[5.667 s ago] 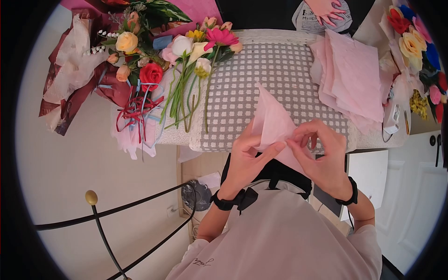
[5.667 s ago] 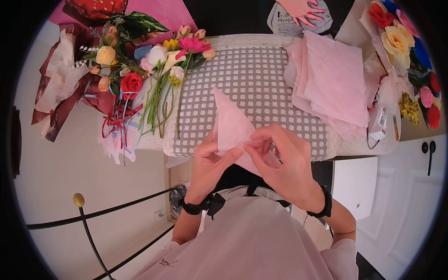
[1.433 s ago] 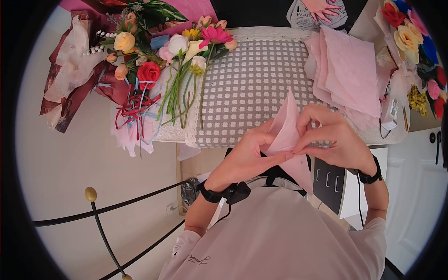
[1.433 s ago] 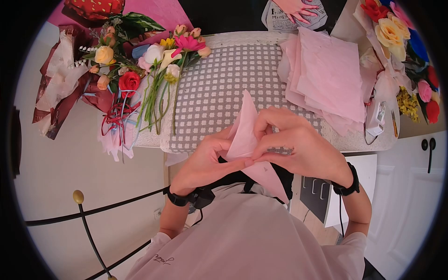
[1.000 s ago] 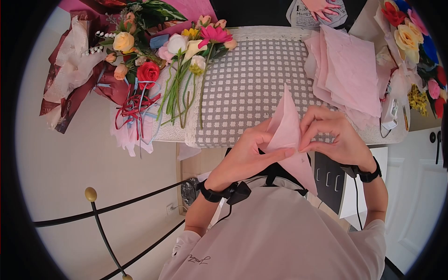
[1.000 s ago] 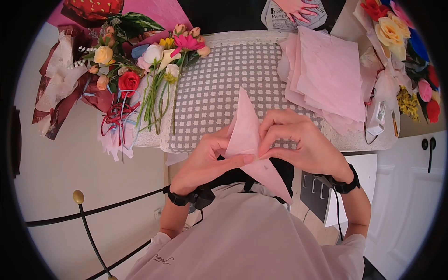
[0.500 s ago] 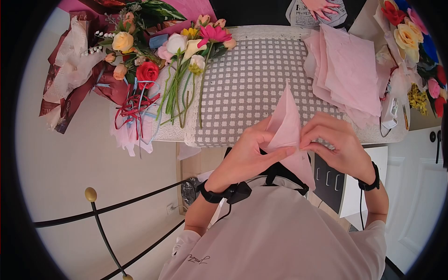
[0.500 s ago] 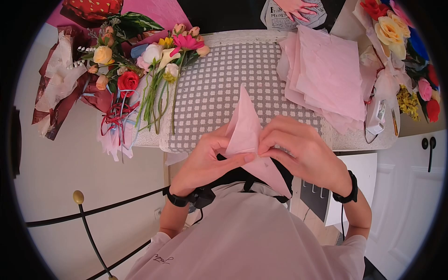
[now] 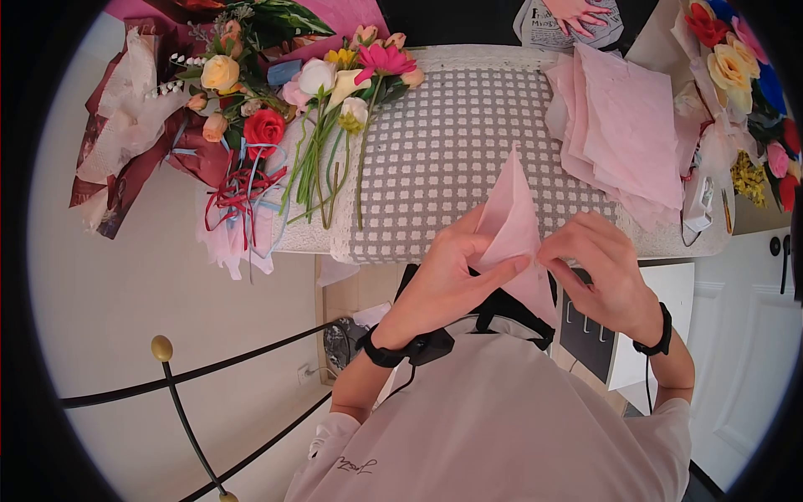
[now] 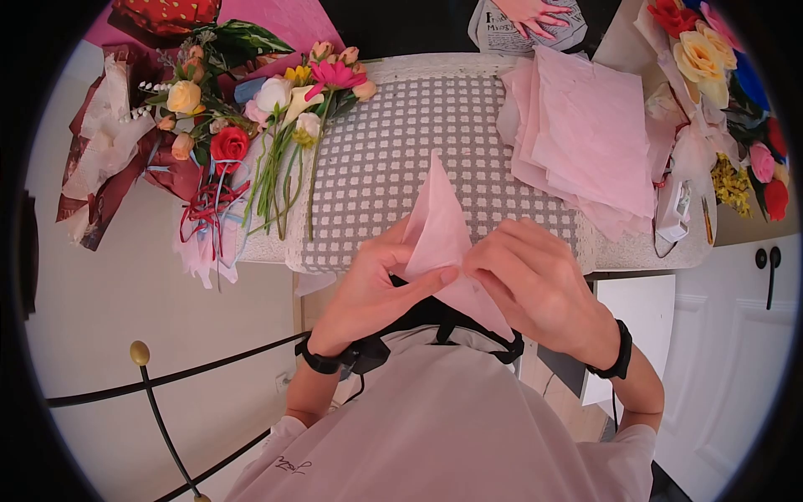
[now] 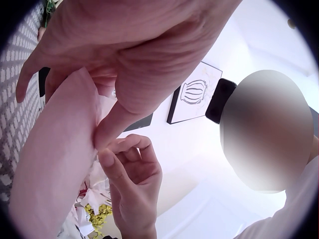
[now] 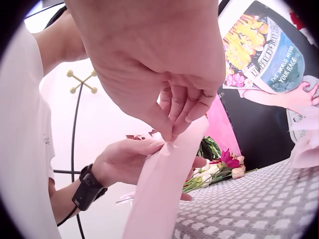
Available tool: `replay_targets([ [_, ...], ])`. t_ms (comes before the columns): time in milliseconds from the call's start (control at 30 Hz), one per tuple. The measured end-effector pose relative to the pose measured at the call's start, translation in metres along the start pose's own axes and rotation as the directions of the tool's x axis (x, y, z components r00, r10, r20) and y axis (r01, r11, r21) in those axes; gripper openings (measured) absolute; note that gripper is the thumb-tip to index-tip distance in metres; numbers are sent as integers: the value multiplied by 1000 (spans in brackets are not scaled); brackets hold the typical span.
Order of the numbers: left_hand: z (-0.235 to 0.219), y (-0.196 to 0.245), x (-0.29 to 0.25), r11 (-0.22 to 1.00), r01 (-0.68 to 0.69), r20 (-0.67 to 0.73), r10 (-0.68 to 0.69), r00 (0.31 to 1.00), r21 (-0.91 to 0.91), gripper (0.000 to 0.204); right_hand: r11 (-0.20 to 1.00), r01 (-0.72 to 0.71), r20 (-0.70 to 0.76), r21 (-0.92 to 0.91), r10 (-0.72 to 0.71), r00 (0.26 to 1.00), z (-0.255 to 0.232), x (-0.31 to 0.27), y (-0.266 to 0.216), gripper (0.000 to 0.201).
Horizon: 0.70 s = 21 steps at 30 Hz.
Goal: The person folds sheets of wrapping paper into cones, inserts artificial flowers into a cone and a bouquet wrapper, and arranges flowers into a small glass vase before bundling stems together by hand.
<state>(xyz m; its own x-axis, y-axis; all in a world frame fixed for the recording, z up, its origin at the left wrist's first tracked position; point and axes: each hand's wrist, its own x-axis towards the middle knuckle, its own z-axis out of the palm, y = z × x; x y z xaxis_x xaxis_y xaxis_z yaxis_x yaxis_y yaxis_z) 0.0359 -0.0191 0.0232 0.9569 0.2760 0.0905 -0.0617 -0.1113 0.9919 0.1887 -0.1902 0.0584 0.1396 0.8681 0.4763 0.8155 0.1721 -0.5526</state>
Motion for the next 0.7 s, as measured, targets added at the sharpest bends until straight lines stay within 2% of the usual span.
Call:
replay_targets([
  [67, 3, 0, 0, 999, -39, -39, 39, 998, 7, 17, 999, -32, 11, -10, 32, 999, -1, 1, -3, 25],
  [167, 5, 3, 0, 1000, -2, -46, 1, 999, -12, 18, 997, -73, 15, -22, 73, 997, 2, 3, -7, 24],
  [300, 7, 0, 1, 999, -32, -60, 33, 998, 25, 18, 994, -109, -8, -13, 109, 994, 3, 1, -7, 23],
  [367, 6, -6, 2, 984, -104, -74, 116, 991, 144, 17, 994, -105, -10, -30, 105, 994, 3, 1, -7, 23],
  [467, 7, 2, 1, 982, -34, -90, 51, 995, 186, 18, 993, -108, -26, -47, 107, 994, 5, 0, -7, 23],
  [533, 10, 5, 2, 987, -45, -114, 63, 992, 154, 19, 992, -115, -41, -47, 113, 993, 5, -1, -8, 23],
  [567, 11, 6, 2, 991, -57, -137, 74, 988, 122, 19, 986, -165, -39, -15, 164, 986, 4, -2, -10, 24],
  [600, 11, 6, 2, 991, -57, -137, 74, 988, 122, 19, 977, -214, -36, 17, 215, 976, 3, -2, -11, 26],
  [700, 11, 6, 1, 982, -73, -153, 101, 983, 176, 13, 972, -236, -4, -3, 236, 972, 1, -2, -10, 29],
])
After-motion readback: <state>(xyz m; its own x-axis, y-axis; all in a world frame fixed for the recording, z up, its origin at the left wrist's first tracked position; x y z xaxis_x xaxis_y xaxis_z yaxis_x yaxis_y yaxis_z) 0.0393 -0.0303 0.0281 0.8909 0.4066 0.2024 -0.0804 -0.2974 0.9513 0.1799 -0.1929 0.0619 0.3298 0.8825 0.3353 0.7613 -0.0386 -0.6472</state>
